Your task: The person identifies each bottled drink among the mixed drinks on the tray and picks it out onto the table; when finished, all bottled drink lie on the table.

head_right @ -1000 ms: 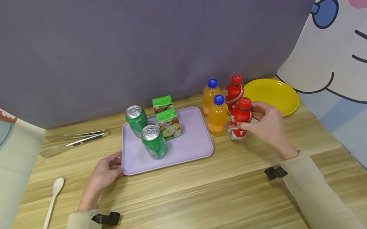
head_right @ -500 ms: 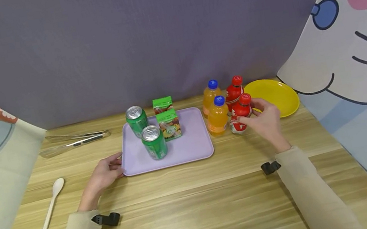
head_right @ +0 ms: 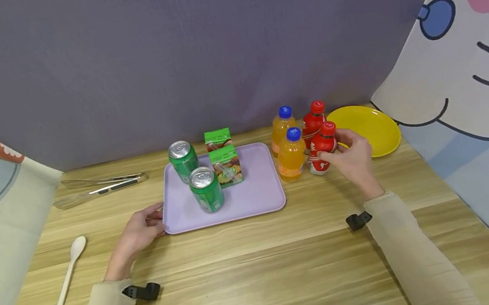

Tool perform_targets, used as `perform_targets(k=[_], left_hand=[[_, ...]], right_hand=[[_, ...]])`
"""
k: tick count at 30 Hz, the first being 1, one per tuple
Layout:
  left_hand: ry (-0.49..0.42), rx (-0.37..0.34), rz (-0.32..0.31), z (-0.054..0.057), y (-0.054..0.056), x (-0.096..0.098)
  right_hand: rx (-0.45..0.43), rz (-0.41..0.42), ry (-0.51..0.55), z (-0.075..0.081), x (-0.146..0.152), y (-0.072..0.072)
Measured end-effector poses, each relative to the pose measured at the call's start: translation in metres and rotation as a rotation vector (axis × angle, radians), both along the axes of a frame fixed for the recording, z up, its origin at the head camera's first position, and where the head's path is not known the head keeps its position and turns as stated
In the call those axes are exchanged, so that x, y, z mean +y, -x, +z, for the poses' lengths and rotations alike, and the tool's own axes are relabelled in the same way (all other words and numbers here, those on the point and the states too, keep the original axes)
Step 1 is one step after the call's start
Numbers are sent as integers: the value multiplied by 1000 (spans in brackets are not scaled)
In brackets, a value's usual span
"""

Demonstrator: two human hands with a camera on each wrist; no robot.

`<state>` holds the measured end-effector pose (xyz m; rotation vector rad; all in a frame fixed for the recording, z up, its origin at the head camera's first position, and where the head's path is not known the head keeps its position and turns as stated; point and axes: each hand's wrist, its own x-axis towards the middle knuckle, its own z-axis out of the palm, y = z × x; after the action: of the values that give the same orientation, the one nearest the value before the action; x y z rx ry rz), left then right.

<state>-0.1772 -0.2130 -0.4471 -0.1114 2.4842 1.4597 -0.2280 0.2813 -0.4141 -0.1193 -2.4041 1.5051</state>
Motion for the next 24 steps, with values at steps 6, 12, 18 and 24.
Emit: perform_targets(k=[6, 12, 18, 24], left_hand=[[3, -1, 21, 1, -3, -2], [20, 7, 31, 0, -5, -5], [137, 63, 1, 0, -6, -6], [198, 105, -53, 4, 0, 9]], right_hand=[[15, 66, -5, -1, -2, 4], [30, 109, 10, -2, -5, 7], [51, 61, 4, 13, -15, -4], [93, -35, -18, 9, -1, -20]])
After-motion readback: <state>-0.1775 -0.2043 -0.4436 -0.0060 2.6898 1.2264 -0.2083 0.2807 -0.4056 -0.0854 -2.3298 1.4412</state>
